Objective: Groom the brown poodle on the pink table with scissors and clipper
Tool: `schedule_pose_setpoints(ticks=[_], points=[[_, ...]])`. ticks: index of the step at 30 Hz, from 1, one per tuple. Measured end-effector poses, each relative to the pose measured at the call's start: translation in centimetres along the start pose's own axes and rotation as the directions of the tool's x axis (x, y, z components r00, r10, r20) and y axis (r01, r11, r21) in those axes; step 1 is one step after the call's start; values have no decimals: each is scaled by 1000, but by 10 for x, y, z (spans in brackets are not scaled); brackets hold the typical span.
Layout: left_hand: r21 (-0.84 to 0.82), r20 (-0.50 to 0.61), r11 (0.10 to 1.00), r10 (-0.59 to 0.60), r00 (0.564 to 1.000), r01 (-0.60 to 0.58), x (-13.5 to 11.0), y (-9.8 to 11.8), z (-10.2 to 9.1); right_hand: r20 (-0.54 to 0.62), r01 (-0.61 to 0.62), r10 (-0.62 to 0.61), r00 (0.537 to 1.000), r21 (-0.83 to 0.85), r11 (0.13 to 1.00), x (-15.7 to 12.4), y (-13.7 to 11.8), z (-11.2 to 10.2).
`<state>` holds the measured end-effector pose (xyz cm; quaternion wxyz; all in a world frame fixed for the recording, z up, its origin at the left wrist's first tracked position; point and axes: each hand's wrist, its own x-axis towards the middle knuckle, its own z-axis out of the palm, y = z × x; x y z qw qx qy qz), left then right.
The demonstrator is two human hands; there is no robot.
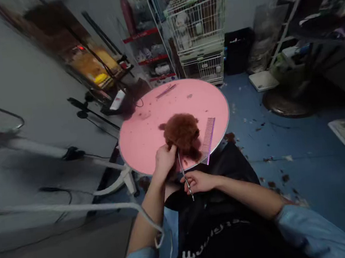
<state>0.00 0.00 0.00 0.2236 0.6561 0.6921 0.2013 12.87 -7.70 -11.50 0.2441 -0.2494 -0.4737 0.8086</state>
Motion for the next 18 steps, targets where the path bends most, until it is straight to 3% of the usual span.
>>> schedule_pose_setpoints(ticks=[8,18], points=[[-34,-29,999,24,999,-25,2,-2,5,-6,18,-18,1000,19,1000,1,7,2],[-30,-57,999,25,998,-27,1,0,6,73,-12,7,997,68,998,3,14,1]])
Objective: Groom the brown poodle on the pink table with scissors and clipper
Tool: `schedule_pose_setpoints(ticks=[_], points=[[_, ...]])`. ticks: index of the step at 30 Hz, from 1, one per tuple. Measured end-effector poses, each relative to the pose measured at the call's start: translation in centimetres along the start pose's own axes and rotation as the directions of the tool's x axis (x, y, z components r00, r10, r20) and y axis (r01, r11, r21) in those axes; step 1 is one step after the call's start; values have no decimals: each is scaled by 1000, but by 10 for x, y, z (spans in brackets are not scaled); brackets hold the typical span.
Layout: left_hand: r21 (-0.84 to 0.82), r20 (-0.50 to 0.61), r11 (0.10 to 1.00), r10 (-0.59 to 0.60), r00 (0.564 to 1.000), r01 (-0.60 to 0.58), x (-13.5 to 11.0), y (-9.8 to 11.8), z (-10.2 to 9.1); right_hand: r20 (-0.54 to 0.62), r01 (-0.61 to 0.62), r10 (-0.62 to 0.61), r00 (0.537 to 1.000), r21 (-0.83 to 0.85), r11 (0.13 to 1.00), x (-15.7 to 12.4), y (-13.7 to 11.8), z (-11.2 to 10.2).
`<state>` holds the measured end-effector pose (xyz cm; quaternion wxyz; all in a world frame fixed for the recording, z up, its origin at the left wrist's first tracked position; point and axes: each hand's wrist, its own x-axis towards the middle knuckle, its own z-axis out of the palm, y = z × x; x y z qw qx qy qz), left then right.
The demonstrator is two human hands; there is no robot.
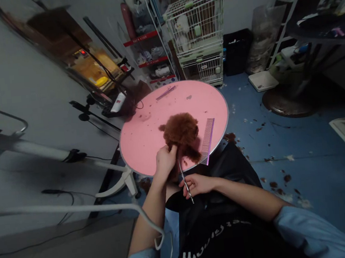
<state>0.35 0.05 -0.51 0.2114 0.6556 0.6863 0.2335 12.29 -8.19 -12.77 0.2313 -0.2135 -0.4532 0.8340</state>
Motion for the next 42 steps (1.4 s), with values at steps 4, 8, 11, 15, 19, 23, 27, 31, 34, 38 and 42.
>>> schedule_pose_setpoints(ticks=[4,8,11,15,19,23,27,31,34,38,42], points=[[18,-12,1000,-2,1000,2,-1,1,-1,2,-1,1,1000,5,1000,-1,2,-1],[31,-25,999,10,1000,-9,-2,1,-1,-11,8,-8,1000,-8,1000,-5,6,1],[21,-20,1000,5,1000,-4,-1,1,0,-14,10,-10,1000,-17,1000,-7,10,4],[-3,-4,1000,-6,1000,6,1,1,2,-2,16,-16,1000,-10,1000,-5,13,7],[-38,-16,999,-13,1000,12,3,0,3,32,28,-29,999,10,1000,-1,10,5],[-61,-16,998,-21,1000,20,3,-1,5,41,31,-32,999,19,999,1,9,3],[-80,-7,996,-33,999,33,3,0,5,15,40,-41,999,19,999,3,10,2],[-154,12,988,12,1000,-10,0,0,-4,-46,51,-51,998,2,999,-6,17,9],[-465,-68,885,-35,997,-1,-10,-7,-19,-126,67,-69,990,-18,998,-27,29,22],[-843,-9,523,-250,968,127,-34,-16,-32,-214,72,-79,974,-42,997,-58,47,31],[-916,39,369,-305,951,156,-49,-11,-37,-391,133,-137,910,-37,990,-71,50,22]])
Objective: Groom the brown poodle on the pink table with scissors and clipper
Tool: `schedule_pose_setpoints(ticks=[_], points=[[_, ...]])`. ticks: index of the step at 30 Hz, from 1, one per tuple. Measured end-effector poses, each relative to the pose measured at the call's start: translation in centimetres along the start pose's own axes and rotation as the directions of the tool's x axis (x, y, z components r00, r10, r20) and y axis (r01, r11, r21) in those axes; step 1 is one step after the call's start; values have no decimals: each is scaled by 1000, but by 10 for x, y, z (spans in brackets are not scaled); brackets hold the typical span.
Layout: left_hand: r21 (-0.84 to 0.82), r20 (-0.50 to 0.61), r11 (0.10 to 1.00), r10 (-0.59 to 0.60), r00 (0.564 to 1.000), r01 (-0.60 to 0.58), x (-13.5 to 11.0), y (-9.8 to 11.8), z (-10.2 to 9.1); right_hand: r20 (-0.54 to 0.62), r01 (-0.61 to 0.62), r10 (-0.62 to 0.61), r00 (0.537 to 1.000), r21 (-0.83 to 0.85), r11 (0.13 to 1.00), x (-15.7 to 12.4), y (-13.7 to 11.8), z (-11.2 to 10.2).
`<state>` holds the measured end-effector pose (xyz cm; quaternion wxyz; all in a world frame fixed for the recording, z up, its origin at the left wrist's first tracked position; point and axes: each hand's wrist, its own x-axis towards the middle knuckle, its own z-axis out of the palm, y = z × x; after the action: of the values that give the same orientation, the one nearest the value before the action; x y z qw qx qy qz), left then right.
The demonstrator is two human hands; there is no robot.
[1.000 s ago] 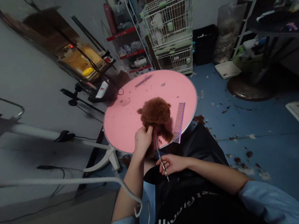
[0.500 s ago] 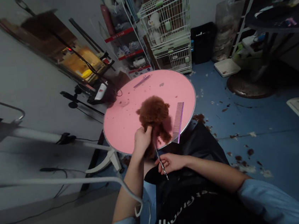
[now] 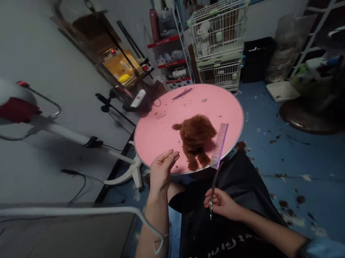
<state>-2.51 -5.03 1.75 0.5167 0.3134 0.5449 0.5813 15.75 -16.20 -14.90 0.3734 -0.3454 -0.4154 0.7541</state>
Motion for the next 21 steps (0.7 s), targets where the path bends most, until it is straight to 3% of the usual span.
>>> schedule_pose_setpoints(ticks=[3,5,10,13,16,18,21], points=[[-37,-4,999,8,1000,-9,-6,6,2,-191,67,-60,980,28,997,5,-8,-9],[-49,2,999,20,1000,-20,-8,11,2,-316,131,-116,942,25,991,10,-15,-14],[-11,24,996,93,995,-92,-10,13,-5,-586,220,-213,782,-60,974,22,-34,-23],[101,39,978,178,983,-181,3,6,-9,-666,206,-224,712,-107,973,32,-43,-27],[255,24,934,252,968,-249,32,-4,-5,-713,182,-238,660,-156,971,44,-53,-29],[303,71,926,213,975,-224,54,-10,6,-725,162,-246,643,-186,969,50,-62,-28],[300,227,940,95,969,-162,81,-19,27,-721,133,-241,650,-205,970,48,-73,-30]])
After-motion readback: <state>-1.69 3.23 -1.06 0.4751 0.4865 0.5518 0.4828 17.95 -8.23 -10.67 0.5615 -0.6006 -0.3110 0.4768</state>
